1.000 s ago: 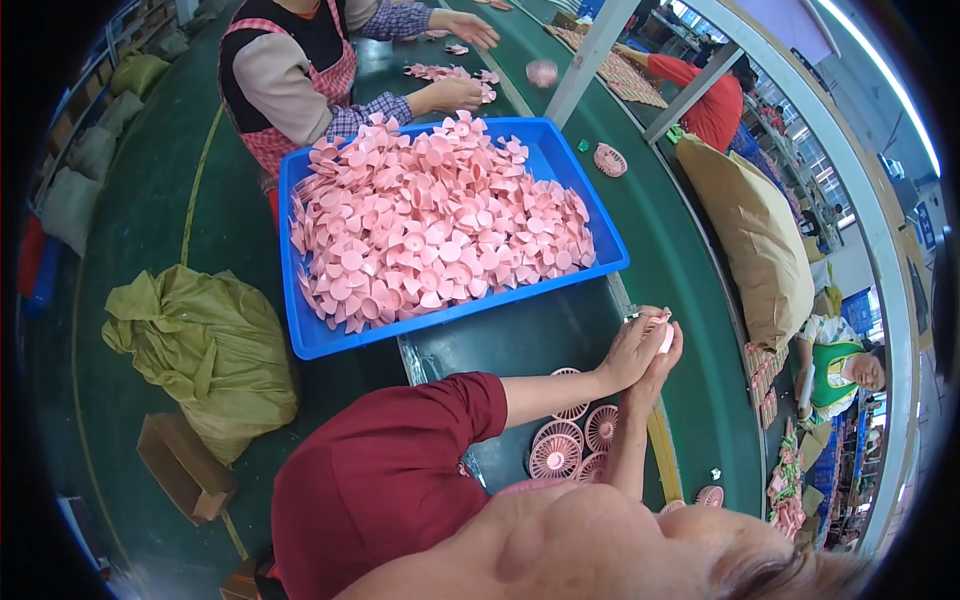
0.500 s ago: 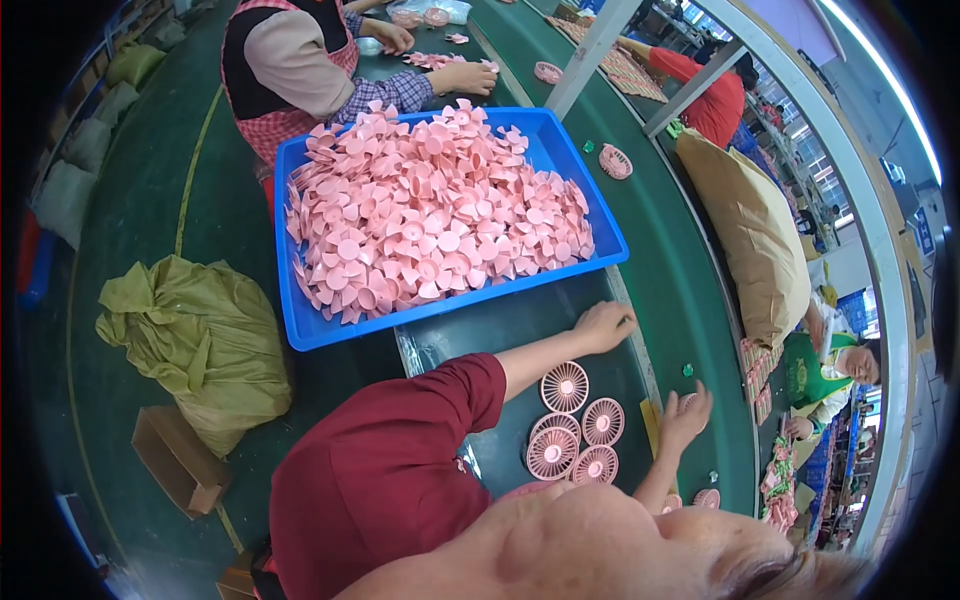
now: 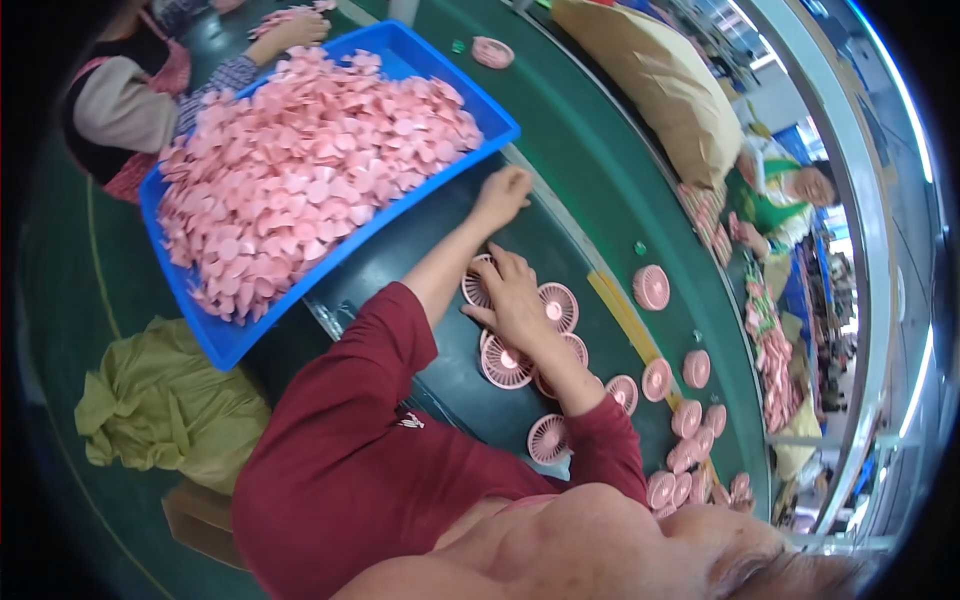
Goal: The person assembles mini electric fans by hand, pressing plastic fan covers and components together and placing them along the conveyor table.
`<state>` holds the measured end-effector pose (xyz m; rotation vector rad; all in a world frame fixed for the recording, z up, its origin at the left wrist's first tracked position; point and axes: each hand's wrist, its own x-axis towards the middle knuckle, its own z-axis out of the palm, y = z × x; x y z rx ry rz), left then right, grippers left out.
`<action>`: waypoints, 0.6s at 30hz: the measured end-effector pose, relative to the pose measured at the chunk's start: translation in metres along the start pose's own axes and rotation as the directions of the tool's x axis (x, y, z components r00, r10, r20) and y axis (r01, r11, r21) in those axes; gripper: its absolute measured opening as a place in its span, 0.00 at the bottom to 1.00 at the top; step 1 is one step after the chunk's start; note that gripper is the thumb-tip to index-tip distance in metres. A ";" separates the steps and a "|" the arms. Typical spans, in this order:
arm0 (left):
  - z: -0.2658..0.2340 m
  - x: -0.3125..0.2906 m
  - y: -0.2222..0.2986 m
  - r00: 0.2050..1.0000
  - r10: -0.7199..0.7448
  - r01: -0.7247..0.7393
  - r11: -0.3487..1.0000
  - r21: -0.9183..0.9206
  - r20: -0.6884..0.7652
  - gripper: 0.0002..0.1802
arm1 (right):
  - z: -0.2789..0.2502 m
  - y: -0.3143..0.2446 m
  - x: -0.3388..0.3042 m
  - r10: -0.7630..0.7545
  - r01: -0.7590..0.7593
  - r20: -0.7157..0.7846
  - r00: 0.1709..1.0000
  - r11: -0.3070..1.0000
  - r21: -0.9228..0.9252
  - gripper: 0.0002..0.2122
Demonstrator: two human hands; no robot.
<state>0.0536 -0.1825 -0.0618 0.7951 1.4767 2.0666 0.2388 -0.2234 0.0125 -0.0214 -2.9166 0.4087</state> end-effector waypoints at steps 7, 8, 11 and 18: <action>0.003 0.003 0.000 0.999 -0.034 0.034 0.996 -0.081 0.005 0.14 | -0.030 0.033 0.011 0.078 -0.068 -0.059 0.995 0.985 0.159 0.28; -0.001 0.001 -0.003 0.999 -0.041 0.040 0.996 -0.085 -0.009 0.14 | -0.039 0.040 0.018 0.075 -0.063 -0.103 0.992 0.992 0.113 0.27; -0.002 -0.001 0.000 0.996 -0.081 0.080 0.995 -0.055 -0.023 0.14 | -0.045 0.082 0.028 0.078 -0.088 -0.317 0.945 0.996 -0.016 0.27; 0.009 -0.006 -0.007 0.997 -0.033 0.030 0.998 -0.047 -0.067 0.11 | 0.006 0.131 0.001 0.270 -0.369 -0.389 0.881 0.906 -0.206 0.31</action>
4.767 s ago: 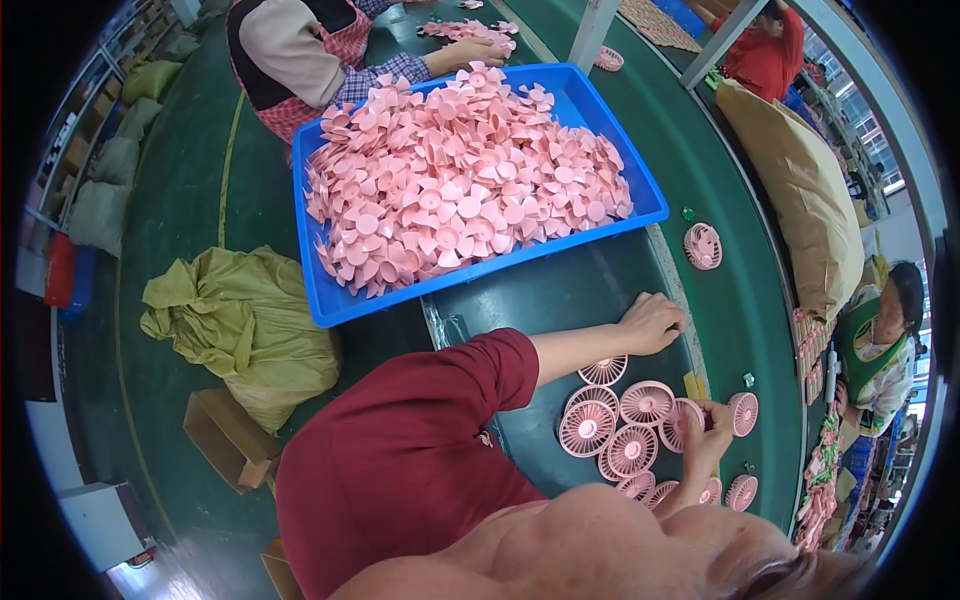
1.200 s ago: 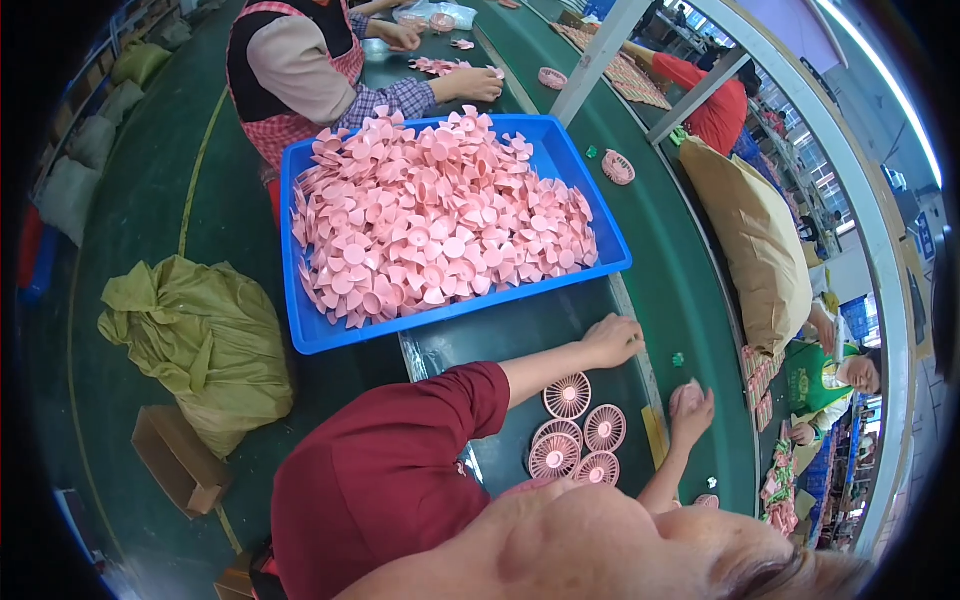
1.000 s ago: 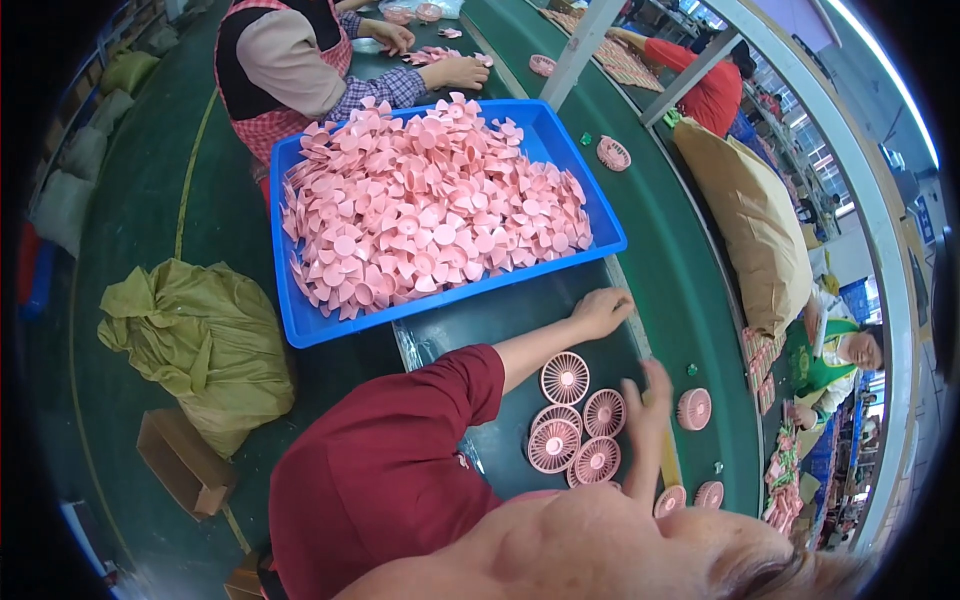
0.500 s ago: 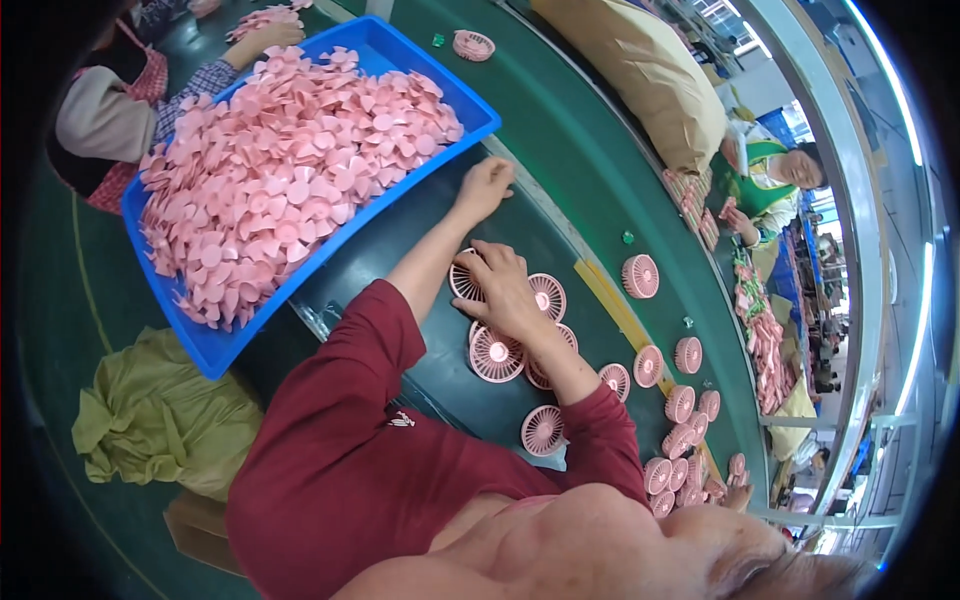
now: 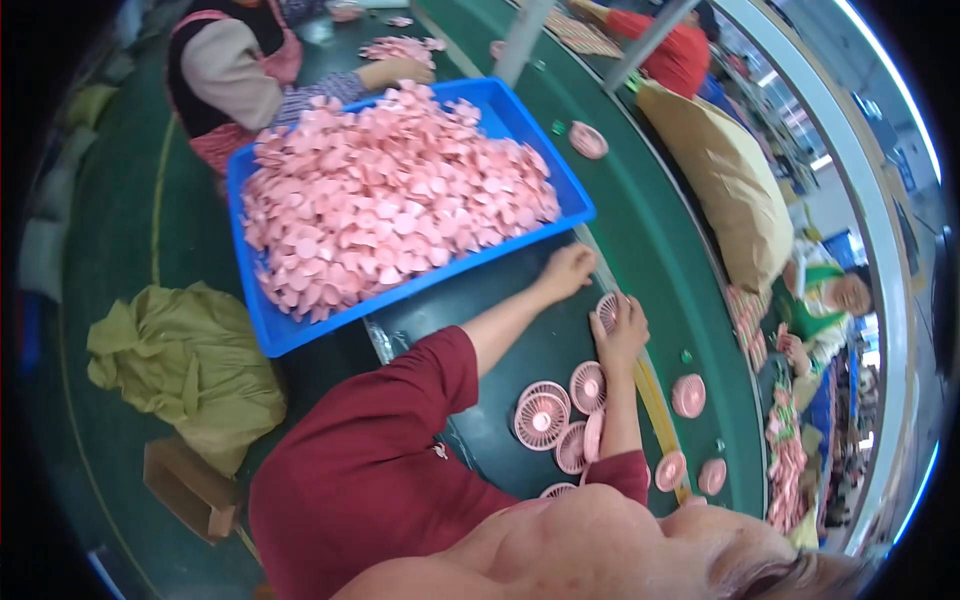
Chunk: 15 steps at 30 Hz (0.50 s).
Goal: The person assembles mini electric fans by hand, pressing plastic fan covers and components together and placing them along the conveyor table.
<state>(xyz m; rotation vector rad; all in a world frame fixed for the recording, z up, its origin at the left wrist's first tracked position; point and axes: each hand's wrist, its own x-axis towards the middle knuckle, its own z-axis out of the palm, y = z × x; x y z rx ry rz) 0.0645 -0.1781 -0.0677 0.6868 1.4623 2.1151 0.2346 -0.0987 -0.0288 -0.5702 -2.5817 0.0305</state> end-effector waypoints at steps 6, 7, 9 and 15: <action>-0.002 -0.008 0.006 0.991 0.133 -0.126 0.969 0.214 -0.018 0.10 | 0.000 -0.003 0.001 -0.013 0.013 0.010 1.000 0.998 0.066 0.32; 0.000 -0.009 0.008 0.978 0.210 -0.196 0.928 0.316 -0.008 0.10 | -0.002 -0.003 0.002 -0.012 0.011 0.007 1.000 0.997 0.080 0.32; 0.002 -0.013 0.010 0.929 0.368 -0.332 0.808 0.488 0.022 0.11 | 0.000 -0.002 0.002 -0.007 0.007 0.001 1.000 0.996 0.088 0.32; 0.007 -0.020 0.019 0.920 0.383 -0.363 0.754 0.547 0.083 0.09 | 0.001 -0.001 0.003 0.007 -0.005 -0.018 1.000 0.995 0.100 0.31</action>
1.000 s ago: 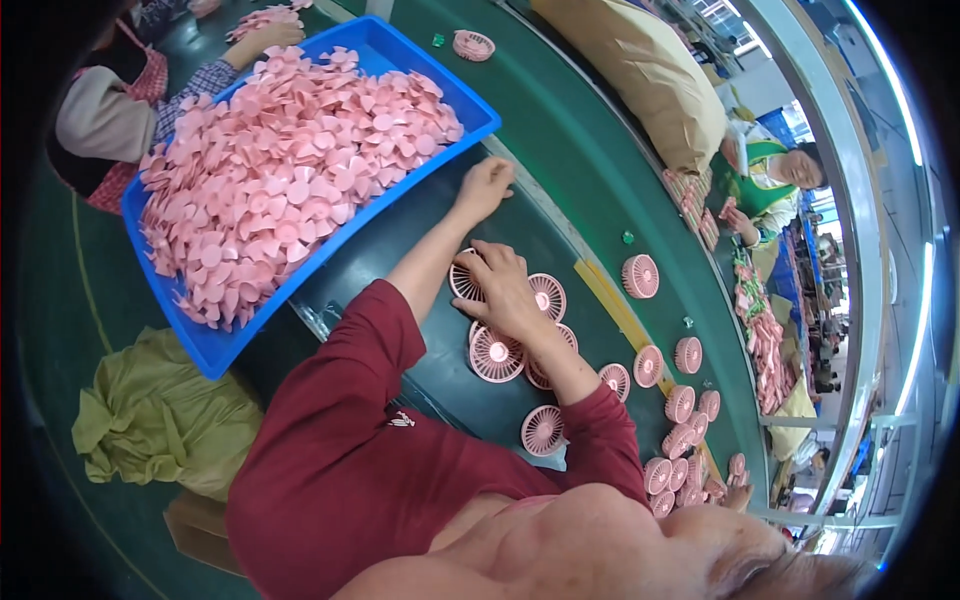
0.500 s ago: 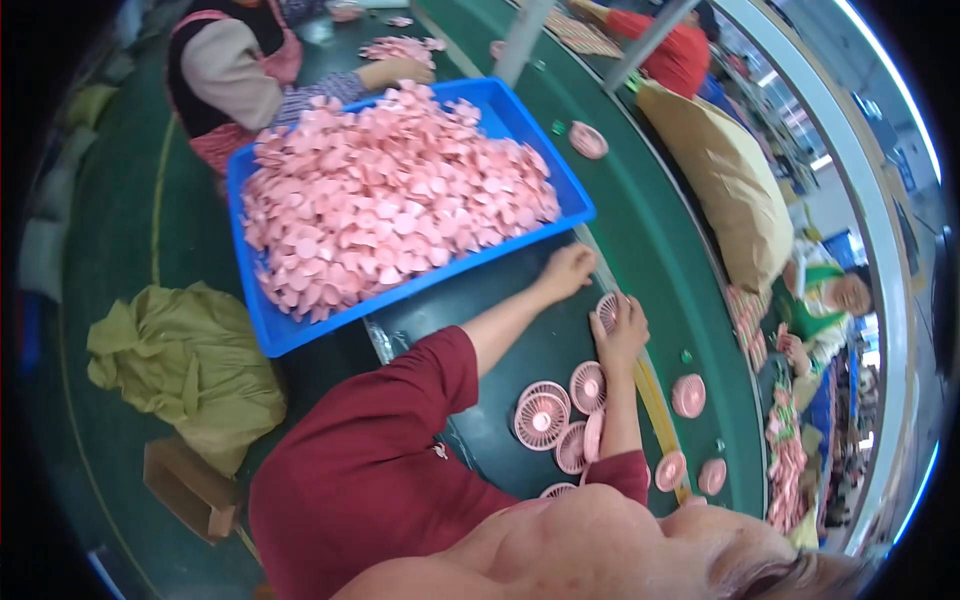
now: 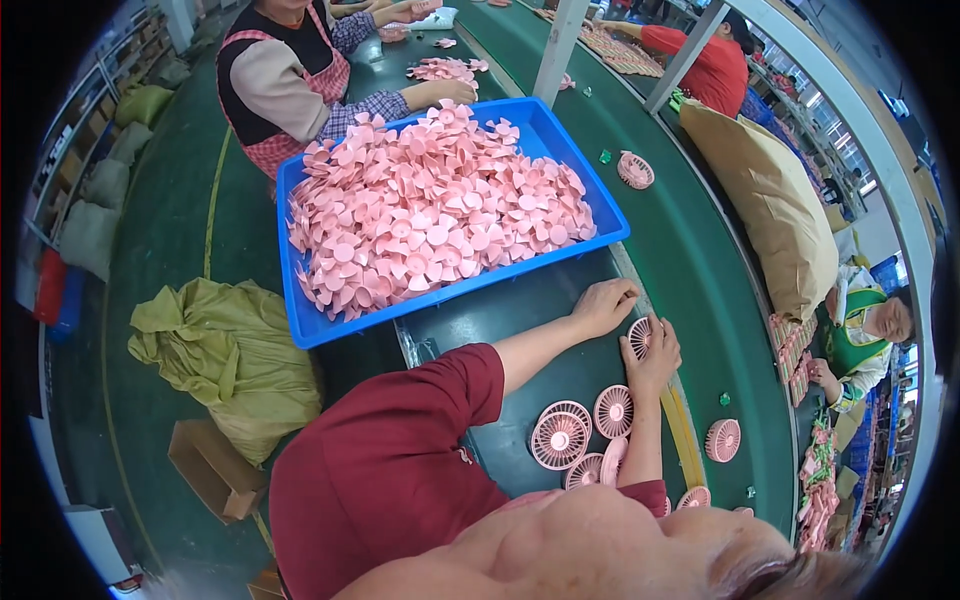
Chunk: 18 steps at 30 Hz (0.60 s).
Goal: The person assembles mini electric fans by hand, pressing plastic fan covers and components together and placing them along the conveyor table.
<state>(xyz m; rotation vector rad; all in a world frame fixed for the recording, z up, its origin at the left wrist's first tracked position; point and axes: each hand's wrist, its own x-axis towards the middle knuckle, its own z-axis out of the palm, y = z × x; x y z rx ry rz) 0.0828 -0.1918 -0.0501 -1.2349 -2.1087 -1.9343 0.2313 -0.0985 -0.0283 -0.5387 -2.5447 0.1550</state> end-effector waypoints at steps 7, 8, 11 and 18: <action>-0.008 0.001 0.015 0.983 -0.135 0.141 0.989 -0.037 0.120 0.14 | -0.005 -0.002 0.000 0.012 -0.012 0.015 1.000 1.000 0.006 0.31; -0.008 0.001 0.015 0.983 -0.138 0.144 0.989 -0.035 0.122 0.14 | -0.005 -0.002 -0.001 0.015 -0.015 0.018 1.000 1.000 0.008 0.31; -0.009 0.000 0.012 0.980 -0.145 0.150 0.988 -0.026 0.137 0.15 | -0.004 -0.004 0.000 0.018 -0.018 0.019 1.000 1.000 0.008 0.31; -0.002 0.001 0.009 0.986 -0.100 0.105 0.994 -0.029 0.136 0.13 | -0.007 -0.003 -0.001 0.038 -0.038 0.027 0.999 0.999 -0.014 0.31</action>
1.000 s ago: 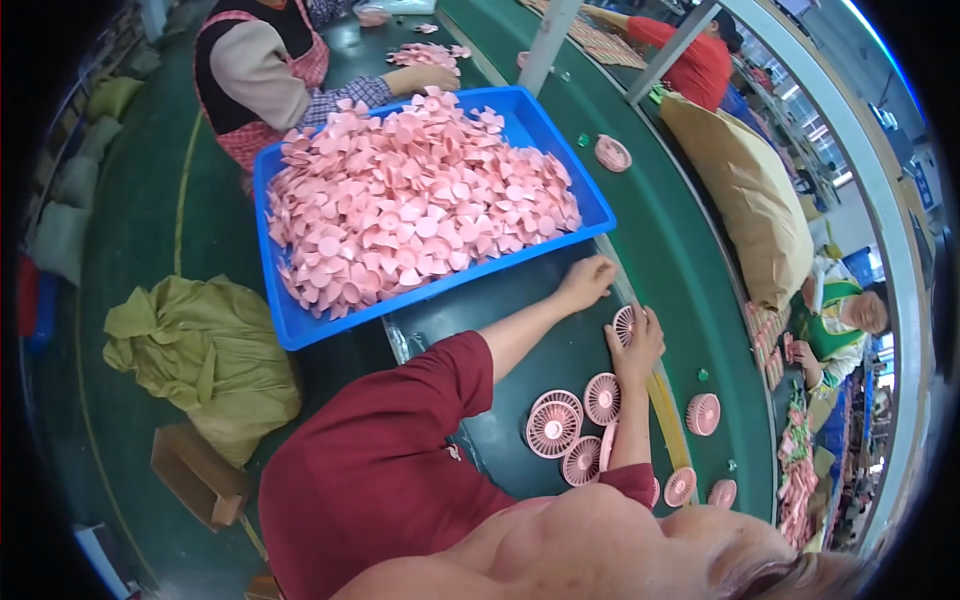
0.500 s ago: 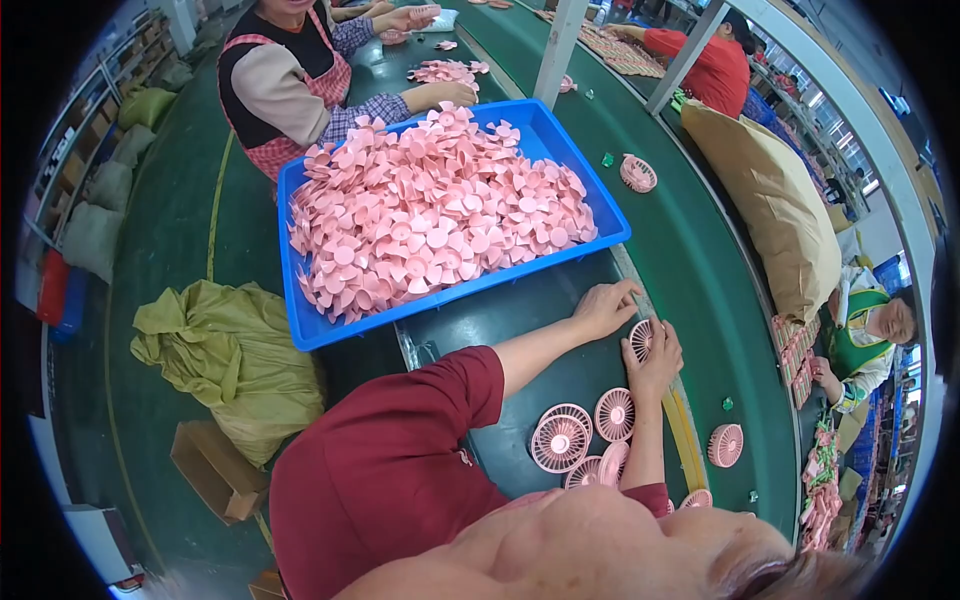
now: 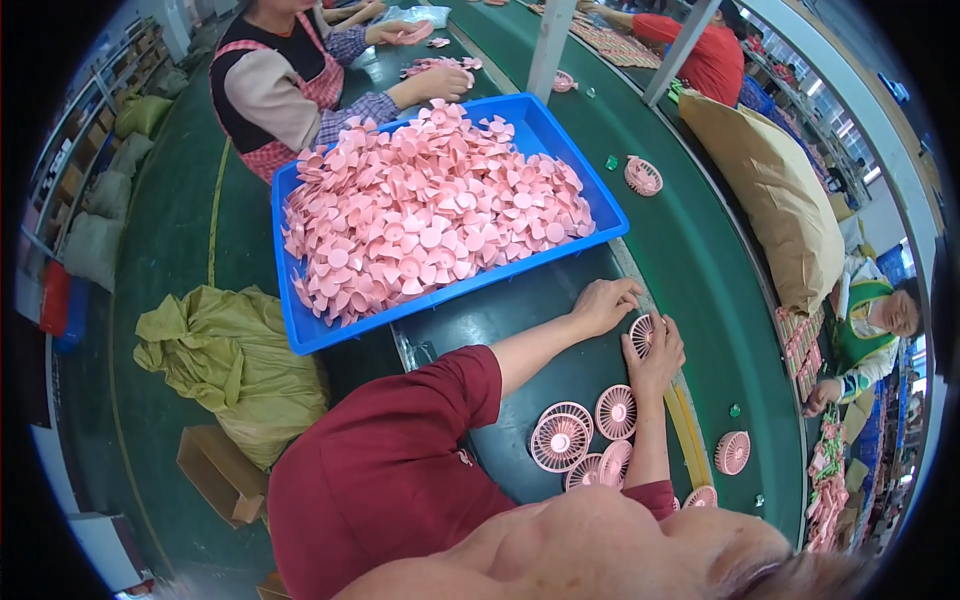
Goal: The person assembles mini electric fans by hand, pressing plastic fan covers and components together and placing them along the conveyor table.
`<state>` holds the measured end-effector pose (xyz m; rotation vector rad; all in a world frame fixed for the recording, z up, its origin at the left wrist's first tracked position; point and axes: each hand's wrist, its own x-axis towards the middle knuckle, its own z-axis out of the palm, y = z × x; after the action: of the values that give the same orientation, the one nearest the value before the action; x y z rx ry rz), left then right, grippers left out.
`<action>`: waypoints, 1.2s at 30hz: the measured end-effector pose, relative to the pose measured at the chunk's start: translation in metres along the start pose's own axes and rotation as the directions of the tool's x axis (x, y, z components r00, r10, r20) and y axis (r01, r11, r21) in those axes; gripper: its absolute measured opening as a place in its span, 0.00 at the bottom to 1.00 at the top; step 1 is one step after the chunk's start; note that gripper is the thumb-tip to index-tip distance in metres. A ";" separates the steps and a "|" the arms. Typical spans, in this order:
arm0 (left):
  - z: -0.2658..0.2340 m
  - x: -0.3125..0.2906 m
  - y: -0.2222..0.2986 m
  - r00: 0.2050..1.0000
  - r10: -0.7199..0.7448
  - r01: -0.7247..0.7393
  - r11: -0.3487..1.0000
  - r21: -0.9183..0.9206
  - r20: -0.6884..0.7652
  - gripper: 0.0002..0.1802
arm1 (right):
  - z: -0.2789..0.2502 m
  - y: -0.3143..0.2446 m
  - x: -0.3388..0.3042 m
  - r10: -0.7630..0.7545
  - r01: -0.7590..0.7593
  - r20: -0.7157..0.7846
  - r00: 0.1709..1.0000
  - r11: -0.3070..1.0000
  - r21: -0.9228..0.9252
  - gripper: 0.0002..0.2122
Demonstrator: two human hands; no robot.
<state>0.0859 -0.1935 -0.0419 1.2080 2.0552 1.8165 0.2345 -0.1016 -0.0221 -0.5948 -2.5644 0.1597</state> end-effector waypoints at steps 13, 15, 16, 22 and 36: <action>-0.002 0.002 -0.002 0.998 -0.035 0.035 0.999 0.004 0.051 0.15 | 0.008 0.005 0.001 -0.012 0.013 -0.052 0.999 1.000 0.027 0.31; -0.003 0.002 -0.001 0.996 -0.045 0.044 0.999 0.017 0.079 0.15 | 0.008 0.004 0.002 -0.018 0.019 -0.055 0.998 1.000 0.023 0.31; -0.003 0.001 0.000 0.996 -0.047 0.046 0.999 0.018 0.080 0.15 | 0.007 0.003 0.001 -0.018 0.019 -0.055 0.998 1.000 0.022 0.31; 0.000 0.001 -0.005 1.000 -0.004 0.003 1.000 0.030 0.014 0.15 | 0.007 0.002 0.001 -0.025 0.026 -0.058 0.998 0.999 0.022 0.31; -0.004 0.001 0.002 0.999 -0.020 0.019 0.999 0.040 0.041 0.15 | 0.005 0.001 0.001 -0.033 0.033 -0.011 0.999 0.999 -0.001 0.30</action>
<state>0.0837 -0.1965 -0.0387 1.2202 2.0832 1.7354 0.2317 -0.1000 -0.0259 -0.5522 -2.5626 0.1442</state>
